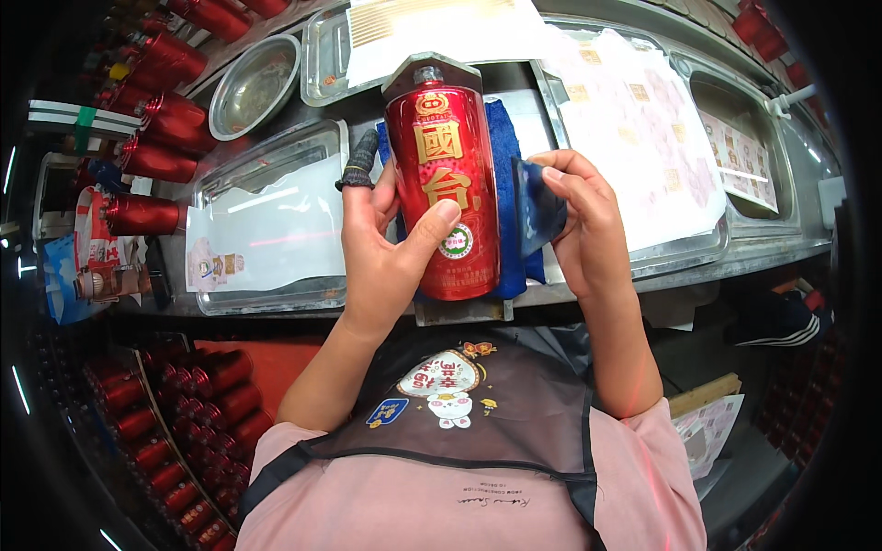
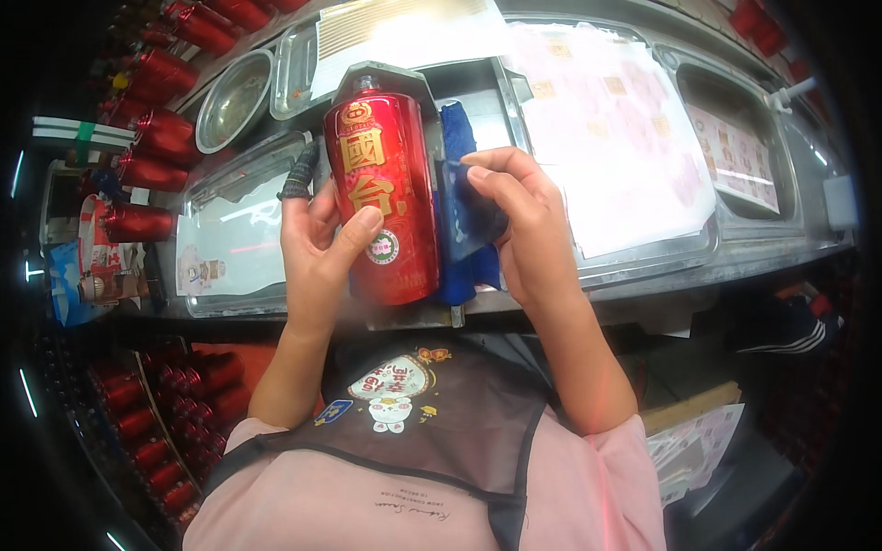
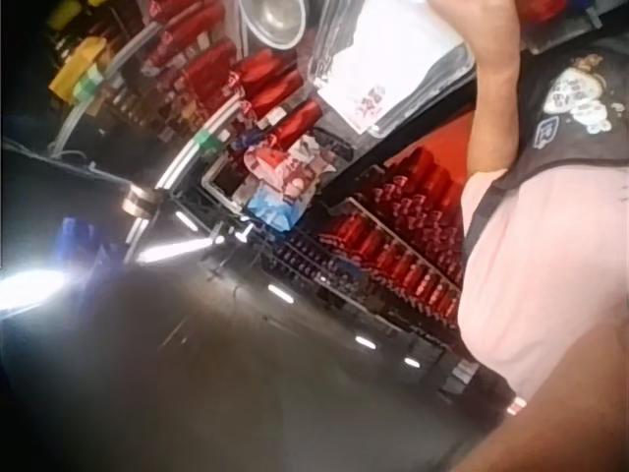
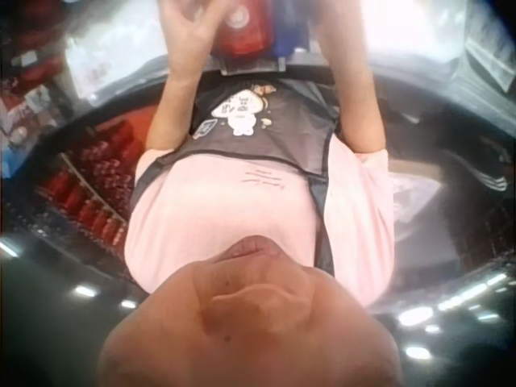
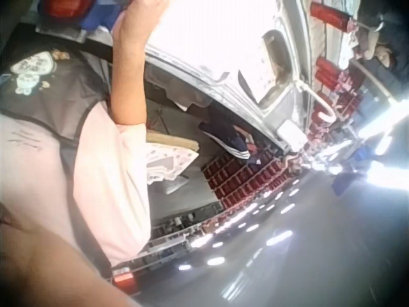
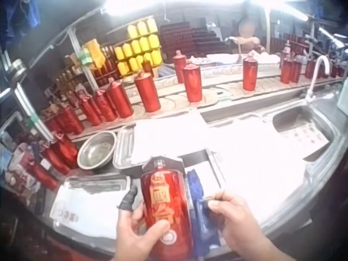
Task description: The person applies a sticker to a red cylindrical can, smooths it with a blue cloth, and secures the bottom with a rubber band. The person then places the finished can on a shelf with other similar cans.
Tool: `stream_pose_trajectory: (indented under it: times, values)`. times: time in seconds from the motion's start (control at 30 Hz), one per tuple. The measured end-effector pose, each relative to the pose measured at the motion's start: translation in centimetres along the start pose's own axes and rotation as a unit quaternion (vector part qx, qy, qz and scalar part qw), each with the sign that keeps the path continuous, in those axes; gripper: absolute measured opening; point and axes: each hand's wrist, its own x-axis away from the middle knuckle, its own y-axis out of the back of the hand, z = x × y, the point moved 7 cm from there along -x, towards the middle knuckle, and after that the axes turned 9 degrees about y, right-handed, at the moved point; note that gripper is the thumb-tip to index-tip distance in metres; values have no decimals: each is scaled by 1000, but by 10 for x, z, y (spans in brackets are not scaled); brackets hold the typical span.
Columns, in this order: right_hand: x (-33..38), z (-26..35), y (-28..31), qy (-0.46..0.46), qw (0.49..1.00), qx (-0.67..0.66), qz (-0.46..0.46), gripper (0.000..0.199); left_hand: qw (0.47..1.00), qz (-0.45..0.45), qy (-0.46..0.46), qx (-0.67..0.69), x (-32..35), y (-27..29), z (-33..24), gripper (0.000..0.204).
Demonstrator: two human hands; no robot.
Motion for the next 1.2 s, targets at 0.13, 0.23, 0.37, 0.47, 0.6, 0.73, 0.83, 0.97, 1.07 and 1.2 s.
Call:
stream_pose_trajectory:
  times: [0.13,0.23,0.37,0.47,0.6,0.73,0.83,0.97,1.07,1.2]
  values:
    - [10,14,-20,95,991,92,38,36,1000,-4,2,16,1,-2,-1,54]
    - [14,18,-28,144,974,165,50,32,1000,-3,5,12,1,0,2,56]
    - [-7,15,-12,174,956,235,9,25,1000,4,4,13,1,-3,0,62]
    - [-10,23,-14,165,964,211,-2,27,1000,5,-4,24,1,-3,-3,65]
    - [1,36,-36,186,956,220,59,26,1000,12,5,10,-3,2,-1,67]
    - [-7,35,-40,215,934,274,82,25,995,7,60,77,-25,4,-4,59]
    - [-10,36,-37,202,941,267,54,24,997,18,51,56,-31,-3,-9,58]
    - [-3,34,-39,169,960,217,49,26,999,0,42,27,-29,-2,-10,58]
    - [-5,29,-38,166,962,209,54,28,999,3,40,19,-29,-3,-11,59]
    - [-2,32,-38,174,964,198,38,30,997,24,39,61,-30,-4,-10,60]
